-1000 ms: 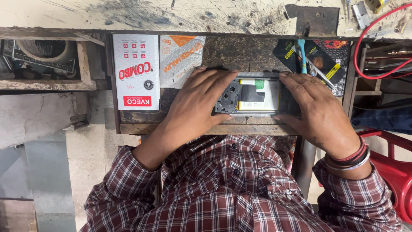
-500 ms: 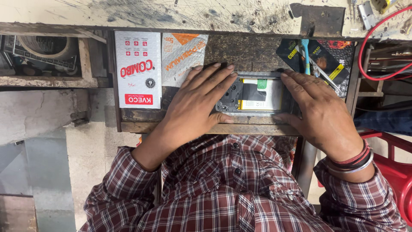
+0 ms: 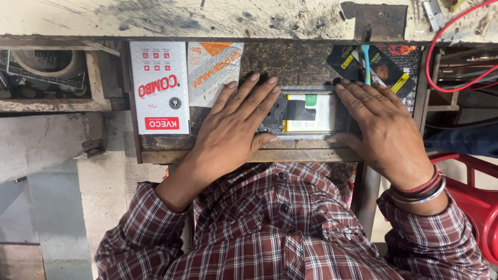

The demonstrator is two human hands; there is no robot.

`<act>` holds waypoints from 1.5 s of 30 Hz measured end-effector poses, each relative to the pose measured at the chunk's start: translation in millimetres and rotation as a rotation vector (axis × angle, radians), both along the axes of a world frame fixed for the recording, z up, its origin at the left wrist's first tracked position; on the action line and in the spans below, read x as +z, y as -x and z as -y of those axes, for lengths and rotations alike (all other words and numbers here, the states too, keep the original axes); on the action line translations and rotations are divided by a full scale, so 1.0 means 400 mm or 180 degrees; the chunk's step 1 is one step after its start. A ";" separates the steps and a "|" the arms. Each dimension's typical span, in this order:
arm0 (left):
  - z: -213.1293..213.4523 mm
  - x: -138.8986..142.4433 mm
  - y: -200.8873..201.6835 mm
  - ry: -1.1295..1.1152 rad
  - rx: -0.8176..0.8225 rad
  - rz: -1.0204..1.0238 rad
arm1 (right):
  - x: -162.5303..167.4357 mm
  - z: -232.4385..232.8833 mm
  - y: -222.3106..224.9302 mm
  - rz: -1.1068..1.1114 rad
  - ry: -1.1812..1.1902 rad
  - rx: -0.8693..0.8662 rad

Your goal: The person uses a soldering iron to work on a small green circuit board, then places a battery into a smartphone chassis and closes the device. The person then powers on the phone and briefly interacts with the screen.

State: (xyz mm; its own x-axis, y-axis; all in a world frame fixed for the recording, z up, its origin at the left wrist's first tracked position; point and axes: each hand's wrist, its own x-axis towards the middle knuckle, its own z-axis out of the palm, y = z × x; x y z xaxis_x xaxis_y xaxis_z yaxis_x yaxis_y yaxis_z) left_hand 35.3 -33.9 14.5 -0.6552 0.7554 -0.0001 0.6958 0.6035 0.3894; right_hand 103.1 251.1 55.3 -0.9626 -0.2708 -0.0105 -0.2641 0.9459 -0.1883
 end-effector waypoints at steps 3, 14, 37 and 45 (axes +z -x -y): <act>0.000 -0.002 -0.002 0.0064 -0.0026 -0.0050 | -0.002 -0.006 0.000 0.0065 0.0011 0.0004; 0.000 -0.012 -0.006 0.0092 -0.0007 -0.0133 | -0.011 -0.010 -0.001 0.0118 -0.0077 -0.0021; -0.006 0.015 0.021 0.0036 0.0009 0.0162 | -0.028 -0.029 -0.001 0.0159 -0.0172 0.0008; -0.001 -0.002 0.009 -0.0138 0.0014 0.0043 | -0.038 -0.028 -0.013 0.0157 -0.0131 -0.0054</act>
State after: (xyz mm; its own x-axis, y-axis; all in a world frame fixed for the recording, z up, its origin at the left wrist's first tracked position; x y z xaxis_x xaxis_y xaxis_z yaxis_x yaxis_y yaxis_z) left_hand 31.8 -33.7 13.8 -0.6588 0.7520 0.0236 0.6876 0.5891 0.4245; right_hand 108.1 262.3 40.0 -0.9650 -0.2529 -0.0690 -0.2393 0.9574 -0.1617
